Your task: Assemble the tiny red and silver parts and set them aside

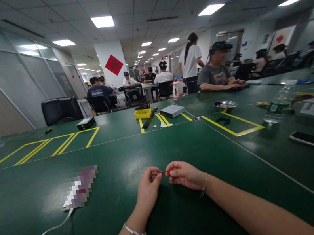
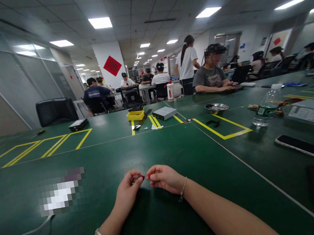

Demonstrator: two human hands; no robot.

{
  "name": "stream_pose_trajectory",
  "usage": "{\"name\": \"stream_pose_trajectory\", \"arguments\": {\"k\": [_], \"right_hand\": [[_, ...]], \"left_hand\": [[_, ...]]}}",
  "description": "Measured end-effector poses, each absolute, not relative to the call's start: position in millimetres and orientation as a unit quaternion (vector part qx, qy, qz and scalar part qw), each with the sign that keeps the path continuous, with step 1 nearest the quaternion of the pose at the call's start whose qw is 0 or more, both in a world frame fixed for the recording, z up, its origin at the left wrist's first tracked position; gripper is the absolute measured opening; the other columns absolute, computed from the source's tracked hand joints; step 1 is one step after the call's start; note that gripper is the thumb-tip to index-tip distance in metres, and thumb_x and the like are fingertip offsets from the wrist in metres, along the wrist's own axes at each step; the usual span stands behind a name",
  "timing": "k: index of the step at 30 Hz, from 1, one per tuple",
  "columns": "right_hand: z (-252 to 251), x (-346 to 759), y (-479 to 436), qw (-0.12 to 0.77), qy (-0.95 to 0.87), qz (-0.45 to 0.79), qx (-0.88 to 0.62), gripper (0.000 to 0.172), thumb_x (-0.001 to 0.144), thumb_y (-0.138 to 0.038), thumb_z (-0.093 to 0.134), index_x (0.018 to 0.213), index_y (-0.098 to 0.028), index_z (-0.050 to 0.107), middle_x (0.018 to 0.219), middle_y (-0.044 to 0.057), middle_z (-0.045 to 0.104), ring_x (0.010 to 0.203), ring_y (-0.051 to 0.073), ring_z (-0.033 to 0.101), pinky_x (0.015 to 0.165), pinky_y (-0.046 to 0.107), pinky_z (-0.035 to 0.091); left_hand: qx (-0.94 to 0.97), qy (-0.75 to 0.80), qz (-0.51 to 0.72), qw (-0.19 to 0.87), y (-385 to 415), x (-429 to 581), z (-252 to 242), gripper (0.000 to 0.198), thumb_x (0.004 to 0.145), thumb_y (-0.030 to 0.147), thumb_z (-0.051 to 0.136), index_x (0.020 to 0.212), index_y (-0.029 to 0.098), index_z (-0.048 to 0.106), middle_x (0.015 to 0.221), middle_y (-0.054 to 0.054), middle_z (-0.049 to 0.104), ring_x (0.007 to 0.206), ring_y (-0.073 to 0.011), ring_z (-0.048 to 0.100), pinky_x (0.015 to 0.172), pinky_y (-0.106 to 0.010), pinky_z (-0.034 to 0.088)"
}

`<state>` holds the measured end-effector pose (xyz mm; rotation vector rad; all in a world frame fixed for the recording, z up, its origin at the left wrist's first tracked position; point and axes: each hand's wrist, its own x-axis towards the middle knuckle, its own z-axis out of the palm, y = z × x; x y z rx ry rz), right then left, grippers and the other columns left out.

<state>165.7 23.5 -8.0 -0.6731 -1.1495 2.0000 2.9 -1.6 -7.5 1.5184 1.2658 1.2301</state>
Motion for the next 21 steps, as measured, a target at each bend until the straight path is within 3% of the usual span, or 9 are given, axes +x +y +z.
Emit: {"name": "stream_pose_trajectory", "arguments": {"k": [12, 17, 21], "right_hand": [[-5.8, 163.7, 23.1, 0.37, -0.429, 0.775, -0.279, 0.019, 0.063, -0.022, 0.059, 0.079, -0.014, 0.053, 0.071, 0.001, 0.056, 0.06, 0.007, 0.052, 0.066, 0.026, 0.039], [-6.1, 163.3, 22.5, 0.372, -0.429, 0.774, -0.279, 0.017, 0.061, -0.019, 0.059, 0.076, -0.014, 0.052, 0.068, 0.0, 0.055, 0.058, 0.007, 0.051, 0.065, 0.026, 0.04], [-5.1, 161.2, 22.3, 0.392, -0.422, 0.765, -0.287, 0.019, 0.06, -0.018, 0.06, 0.076, -0.015, 0.052, 0.066, -0.001, 0.054, 0.056, 0.006, 0.049, 0.063, 0.025, 0.04]], "left_hand": [[0.584, 0.492, 0.514, 0.391, 0.4, -1.5, -12.5, 0.028, 0.075, 0.028, 0.037, 0.097, 0.02, 0.051, 0.081, -0.002, 0.048, 0.073, -0.0128, 0.05, 0.061, -0.024, 0.043], [0.572, 0.492, 0.525, 0.394, 2.1, -1.1, -13.9, 0.027, 0.072, 0.027, 0.042, 0.095, 0.02, 0.053, 0.079, 0.0, 0.046, 0.068, -0.0104, 0.053, 0.067, -0.026, 0.043], [0.559, 0.519, 0.519, 0.386, 2.7, 0.9, -13.6, 0.031, 0.067, 0.025, 0.049, 0.097, 0.017, 0.049, 0.07, 0.001, 0.05, 0.063, -0.011, 0.053, 0.063, -0.025, 0.042]]}}
